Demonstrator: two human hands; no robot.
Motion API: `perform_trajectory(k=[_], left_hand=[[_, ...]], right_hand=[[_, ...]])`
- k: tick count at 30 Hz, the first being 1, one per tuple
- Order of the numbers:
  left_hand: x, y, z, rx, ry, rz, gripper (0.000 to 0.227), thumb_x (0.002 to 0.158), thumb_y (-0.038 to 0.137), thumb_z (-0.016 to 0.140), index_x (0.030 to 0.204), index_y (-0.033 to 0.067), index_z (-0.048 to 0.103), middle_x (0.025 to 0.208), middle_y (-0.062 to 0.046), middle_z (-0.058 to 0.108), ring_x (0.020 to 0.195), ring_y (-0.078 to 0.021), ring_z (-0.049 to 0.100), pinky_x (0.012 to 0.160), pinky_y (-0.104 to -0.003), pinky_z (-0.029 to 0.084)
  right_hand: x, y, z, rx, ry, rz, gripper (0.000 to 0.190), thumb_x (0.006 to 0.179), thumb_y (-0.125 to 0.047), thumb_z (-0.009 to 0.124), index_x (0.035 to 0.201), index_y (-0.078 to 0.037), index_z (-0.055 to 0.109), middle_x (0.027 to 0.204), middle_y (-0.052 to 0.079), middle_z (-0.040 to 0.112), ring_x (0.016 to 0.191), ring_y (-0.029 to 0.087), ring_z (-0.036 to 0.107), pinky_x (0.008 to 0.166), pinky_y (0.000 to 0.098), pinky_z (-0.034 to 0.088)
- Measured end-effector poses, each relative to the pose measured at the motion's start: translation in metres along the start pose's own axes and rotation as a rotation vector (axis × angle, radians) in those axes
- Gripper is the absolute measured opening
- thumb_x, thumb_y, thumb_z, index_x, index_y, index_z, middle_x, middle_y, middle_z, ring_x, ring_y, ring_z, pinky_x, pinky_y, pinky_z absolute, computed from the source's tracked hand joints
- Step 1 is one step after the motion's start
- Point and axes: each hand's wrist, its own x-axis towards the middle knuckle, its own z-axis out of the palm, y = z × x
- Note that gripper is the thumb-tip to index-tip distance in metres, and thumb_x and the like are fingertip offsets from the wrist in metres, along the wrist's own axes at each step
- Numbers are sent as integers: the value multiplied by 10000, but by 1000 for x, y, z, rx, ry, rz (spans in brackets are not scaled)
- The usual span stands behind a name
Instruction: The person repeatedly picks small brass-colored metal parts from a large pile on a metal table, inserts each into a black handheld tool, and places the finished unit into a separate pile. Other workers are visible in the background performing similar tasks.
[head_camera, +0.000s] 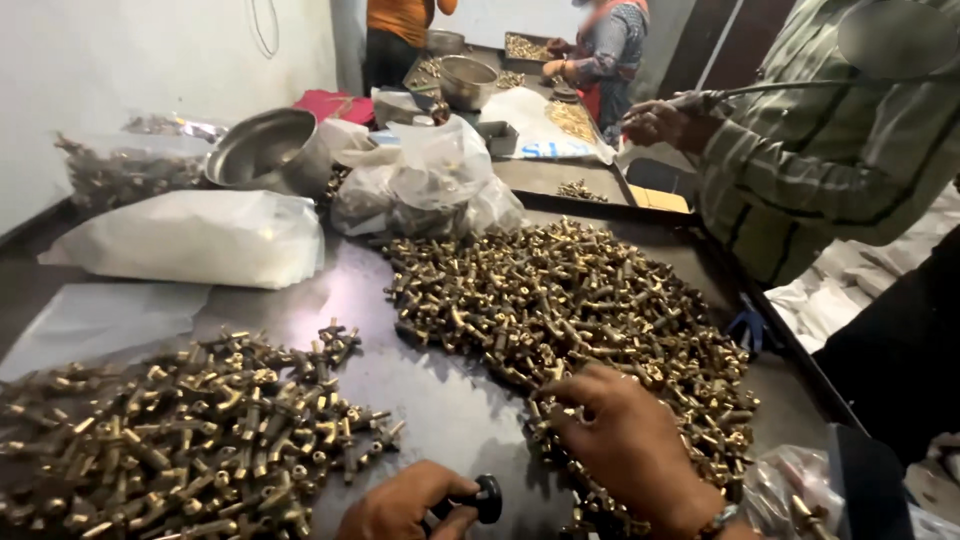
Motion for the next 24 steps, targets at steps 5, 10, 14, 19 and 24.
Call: perform_trajectory(k=[5, 10, 14, 19, 24], left_hand=[[0, 29, -7, 59, -47, -185, 297, 735, 202, 862, 1021, 227, 789, 946, -11, 807, 857, -116, 824, 778, -283, 636], [0, 23, -10, 82, -78, -150, 292, 743, 213, 856, 1026, 224, 786, 963, -7, 802, 864, -127, 815, 780, -291, 631], [1, 8, -1, 37, -73, -178, 296, 735, 250, 855, 1025, 232, 799, 927, 13, 811, 827, -104, 800, 749, -276, 642], [6, -3, 1, 30, -59, -206, 284, 736, 304, 879, 1010, 253, 828, 904, 40, 817, 813, -68, 795, 754, -252, 632], [7, -5, -2, -4, -81, -318, 263, 760, 335, 906, 1004, 257, 849, 834, 43, 821, 780, -69, 774, 749, -241, 610]], right_hand=[[-4, 16, 11, -392, -119, -21, 263, 795, -284, 777, 1052, -233, 799, 1021, 25, 647, 965, 257, 641, 838, 400, 512], [-8, 44, 24, -282, 31, -115, 209, 790, -264, 772, 989, -209, 808, 944, 21, 685, 923, 240, 671, 796, 387, 534], [-15, 54, 23, 0, 217, -43, 174, 798, -229, 785, 950, -145, 796, 853, 22, 753, 774, 182, 713, 679, 342, 568], [-13, 99, 44, 741, 173, 91, 164, 886, -142, 719, 1005, -29, 721, 867, 66, 747, 731, 131, 689, 650, 304, 596], [-21, 103, 47, 1158, 149, 246, 191, 927, -79, 660, 1098, 3, 640, 892, 81, 707, 699, 159, 647, 607, 303, 553]])
